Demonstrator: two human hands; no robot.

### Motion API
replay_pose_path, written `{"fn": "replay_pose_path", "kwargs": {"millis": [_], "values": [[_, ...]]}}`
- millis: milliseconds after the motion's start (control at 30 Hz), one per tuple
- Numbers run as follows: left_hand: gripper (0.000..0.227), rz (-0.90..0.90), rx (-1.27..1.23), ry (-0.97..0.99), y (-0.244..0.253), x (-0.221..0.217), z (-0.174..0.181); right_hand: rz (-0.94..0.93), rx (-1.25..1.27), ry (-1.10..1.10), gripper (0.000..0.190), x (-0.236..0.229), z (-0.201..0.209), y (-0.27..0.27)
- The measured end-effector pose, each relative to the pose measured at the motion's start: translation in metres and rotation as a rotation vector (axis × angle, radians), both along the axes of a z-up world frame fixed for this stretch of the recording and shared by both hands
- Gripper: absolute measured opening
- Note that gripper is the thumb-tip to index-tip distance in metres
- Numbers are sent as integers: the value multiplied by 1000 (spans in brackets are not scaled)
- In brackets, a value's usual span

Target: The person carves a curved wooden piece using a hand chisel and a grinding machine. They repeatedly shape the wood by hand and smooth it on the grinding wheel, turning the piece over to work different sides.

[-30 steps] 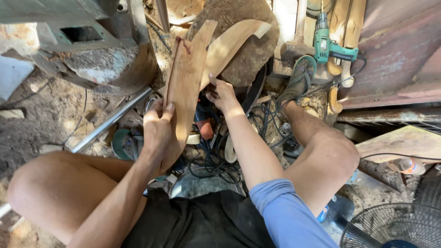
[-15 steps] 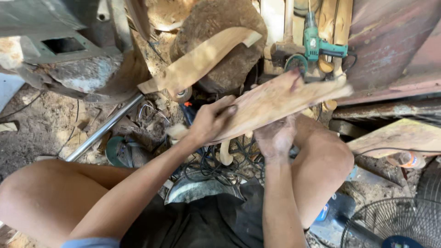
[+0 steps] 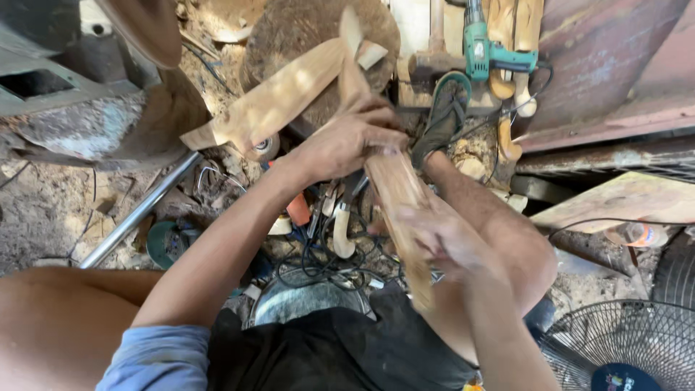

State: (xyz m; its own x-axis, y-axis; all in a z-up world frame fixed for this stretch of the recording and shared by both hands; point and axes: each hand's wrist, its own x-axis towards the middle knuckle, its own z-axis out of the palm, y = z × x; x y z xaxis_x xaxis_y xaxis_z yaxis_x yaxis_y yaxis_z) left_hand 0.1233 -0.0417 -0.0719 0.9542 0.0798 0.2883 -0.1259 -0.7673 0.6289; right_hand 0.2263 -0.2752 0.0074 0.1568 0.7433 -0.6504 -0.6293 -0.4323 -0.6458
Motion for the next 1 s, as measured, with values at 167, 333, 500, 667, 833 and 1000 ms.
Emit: {"fn": "replay_pose_path", "kwargs": {"millis": [167, 333, 500, 667, 833, 1000], "values": [[73, 736, 215, -7, 50, -2, -37, -201, 263, 32, 61, 1, -30, 22], [84, 847, 94, 461, 62, -41, -73, -395, 216, 88, 65, 3, -40, 23], [79, 548, -1491, 189, 33, -67, -52, -424, 355, 93, 77, 7, -36, 30], [79, -52, -2035, -376, -9, -76, -7, -412, 470, -185, 74, -2, -12, 40], [85, -143, -2122, -406, -40, -74, 30, -389, 450, -678, 86, -19, 23, 42], [87, -40, -2132, -403, -48, -69, 55, -432, 500, -912, 75, -40, 44, 45]]}}
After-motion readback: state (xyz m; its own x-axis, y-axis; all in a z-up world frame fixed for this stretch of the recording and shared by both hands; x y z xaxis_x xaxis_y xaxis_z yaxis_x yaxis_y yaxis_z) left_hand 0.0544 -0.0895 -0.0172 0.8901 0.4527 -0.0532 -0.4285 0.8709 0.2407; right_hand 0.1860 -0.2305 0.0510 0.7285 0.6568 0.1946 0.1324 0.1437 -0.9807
